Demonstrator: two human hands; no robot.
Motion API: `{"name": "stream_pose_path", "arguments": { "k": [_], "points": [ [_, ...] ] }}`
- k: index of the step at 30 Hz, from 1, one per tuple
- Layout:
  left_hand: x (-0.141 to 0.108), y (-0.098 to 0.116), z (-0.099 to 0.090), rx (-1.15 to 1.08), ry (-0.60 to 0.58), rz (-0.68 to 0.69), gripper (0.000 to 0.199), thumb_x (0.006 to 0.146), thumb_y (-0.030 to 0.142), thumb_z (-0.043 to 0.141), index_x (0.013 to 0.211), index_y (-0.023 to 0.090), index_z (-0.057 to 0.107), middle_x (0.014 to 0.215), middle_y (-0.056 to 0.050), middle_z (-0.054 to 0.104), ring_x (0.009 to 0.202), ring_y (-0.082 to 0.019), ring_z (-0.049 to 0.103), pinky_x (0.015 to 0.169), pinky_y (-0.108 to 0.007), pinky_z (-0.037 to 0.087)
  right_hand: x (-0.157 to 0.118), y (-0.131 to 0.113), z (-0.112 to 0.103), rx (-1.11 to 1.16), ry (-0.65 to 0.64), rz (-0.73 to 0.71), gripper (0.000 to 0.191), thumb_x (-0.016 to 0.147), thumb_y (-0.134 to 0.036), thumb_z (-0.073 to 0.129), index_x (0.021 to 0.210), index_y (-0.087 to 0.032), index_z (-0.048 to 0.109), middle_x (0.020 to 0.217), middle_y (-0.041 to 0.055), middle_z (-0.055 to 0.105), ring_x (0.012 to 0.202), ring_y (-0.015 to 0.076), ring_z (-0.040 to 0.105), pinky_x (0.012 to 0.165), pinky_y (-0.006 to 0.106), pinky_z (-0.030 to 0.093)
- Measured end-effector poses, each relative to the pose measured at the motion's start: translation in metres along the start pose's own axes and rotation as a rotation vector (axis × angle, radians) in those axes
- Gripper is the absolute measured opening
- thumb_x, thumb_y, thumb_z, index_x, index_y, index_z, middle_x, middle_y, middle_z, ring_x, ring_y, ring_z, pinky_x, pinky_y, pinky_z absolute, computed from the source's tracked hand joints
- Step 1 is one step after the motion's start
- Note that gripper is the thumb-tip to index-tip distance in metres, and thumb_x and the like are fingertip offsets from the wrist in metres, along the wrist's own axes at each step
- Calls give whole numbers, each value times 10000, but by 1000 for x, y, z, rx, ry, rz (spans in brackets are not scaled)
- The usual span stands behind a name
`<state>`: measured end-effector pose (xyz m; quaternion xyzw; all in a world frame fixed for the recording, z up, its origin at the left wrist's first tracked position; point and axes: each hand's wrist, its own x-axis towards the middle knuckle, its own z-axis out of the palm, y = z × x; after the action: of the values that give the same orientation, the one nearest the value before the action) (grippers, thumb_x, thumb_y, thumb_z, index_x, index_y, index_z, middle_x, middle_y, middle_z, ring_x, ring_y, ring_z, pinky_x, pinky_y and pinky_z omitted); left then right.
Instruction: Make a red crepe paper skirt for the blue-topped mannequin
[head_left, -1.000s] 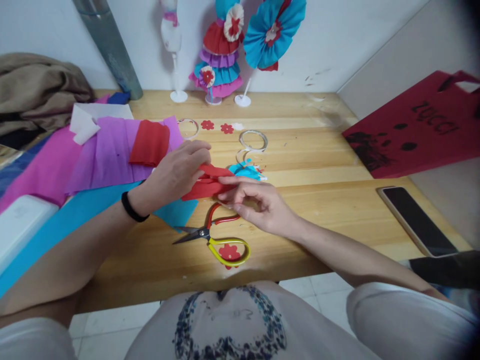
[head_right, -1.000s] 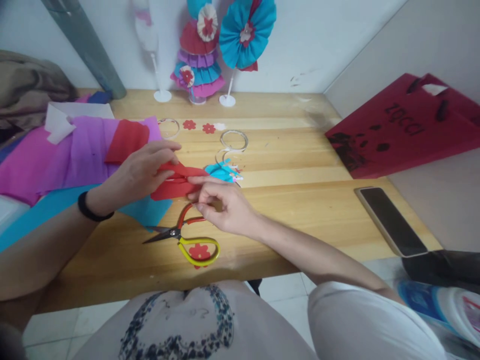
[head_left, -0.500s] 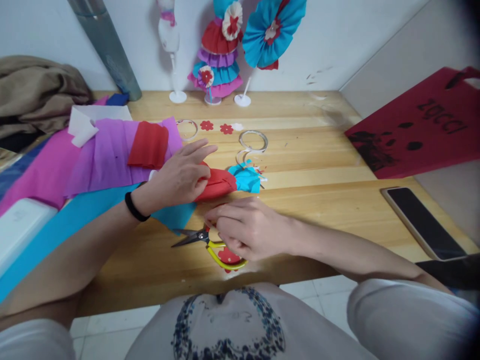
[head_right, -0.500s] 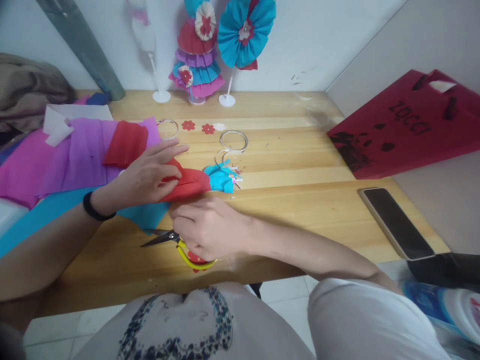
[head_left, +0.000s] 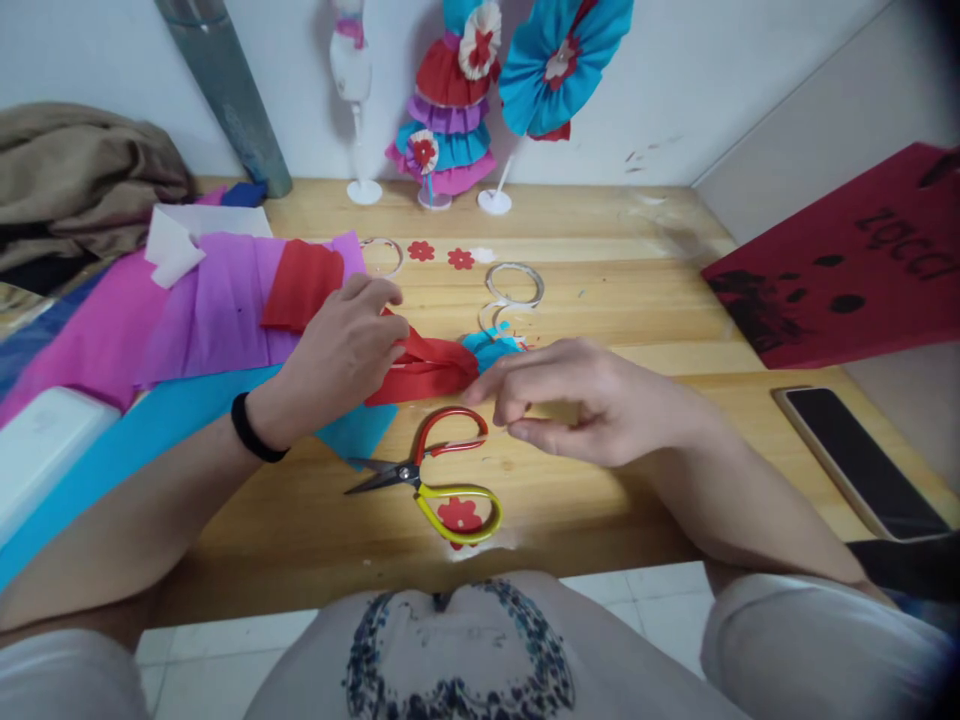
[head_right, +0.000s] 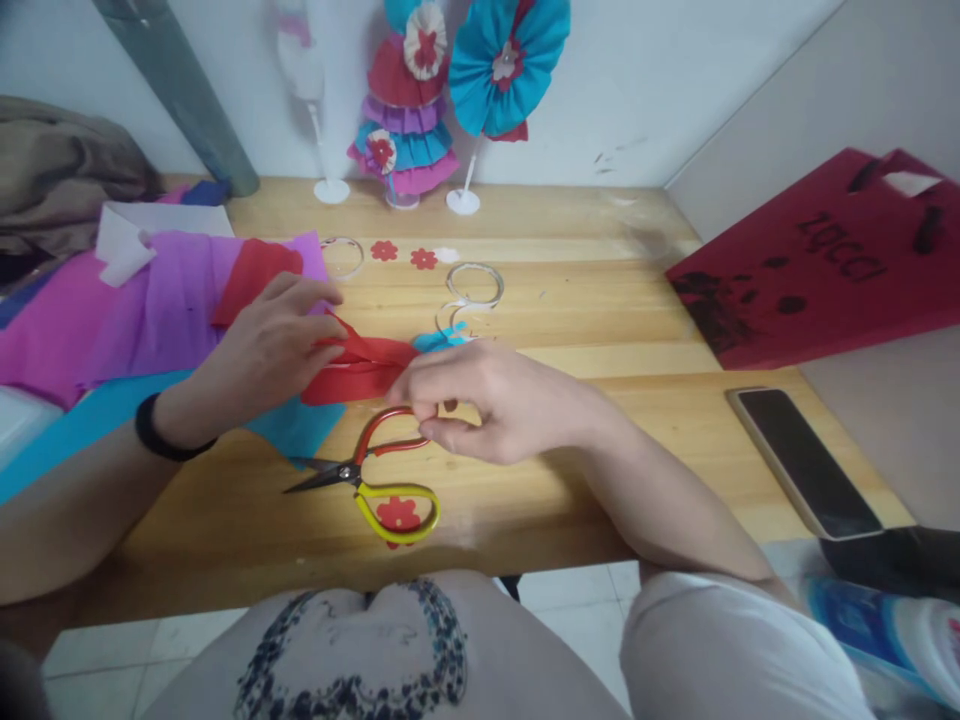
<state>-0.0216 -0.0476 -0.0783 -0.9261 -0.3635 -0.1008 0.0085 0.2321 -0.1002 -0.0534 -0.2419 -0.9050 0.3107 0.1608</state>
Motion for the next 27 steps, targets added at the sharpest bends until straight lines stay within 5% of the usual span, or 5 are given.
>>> {"name": "stream_pose_path", "arguments": {
  "k": [3, 5, 8, 15, 27],
  "points": [
    [-1, -1, -5, 42, -40, -81, 309, 949, 162, 496, 771, 145, 748, 886, -104, 655, 889, -244, 575, 754, -355, 490, 6, 13, 10, 362, 78, 113, 204, 900, -220, 621, 723, -195, 524, 799, 64, 718, 947, 187, 720, 702, 250, 521],
    [-2, -1, -4, 37, -61, -88, 302, 938, 139, 500, 779, 150, 756, 840, -89, 644, 860, -221, 566, 702, -313, 453, 13, 21, 21, 624, 120, 226, 214, 911, -272, 627, 744, -190, 519, 793, 55, 727, 813, 162, 735, 635, 234, 523],
    [-2, 2, -3, 57, -114, -132, 281, 921, 100, 506, 827, 146, 767, 861, -96, 651, 878, -225, 582, 680, -303, 424, 21, 29, 33, 826, 128, 357, 260, 872, -320, 681, 742, -163, 520, 1105, 136, 741, 646, 110, 712, 520, 201, 485],
    [-3, 11, -12, 105, -241, -311, 249, 962, 233, 519, 1015, 158, 751, 982, -99, 724, 964, -256, 657, 677, -301, 428, 19, 34, 31, 896, 200, 463, 357, 823, -401, 750, 725, -154, 512, 1317, 183, 668, 635, 98, 716, 487, 179, 450],
    [-1, 9, 0, -10, -299, -245, 272, 967, 331, 513, 939, 165, 726, 900, -83, 734, 957, -263, 671, 716, -319, 438, 17, 32, 25, 874, 245, 448, 352, 784, -391, 801, 716, -151, 552, 1269, 151, 700, 685, 114, 726, 543, 190, 503]
  ]
}}
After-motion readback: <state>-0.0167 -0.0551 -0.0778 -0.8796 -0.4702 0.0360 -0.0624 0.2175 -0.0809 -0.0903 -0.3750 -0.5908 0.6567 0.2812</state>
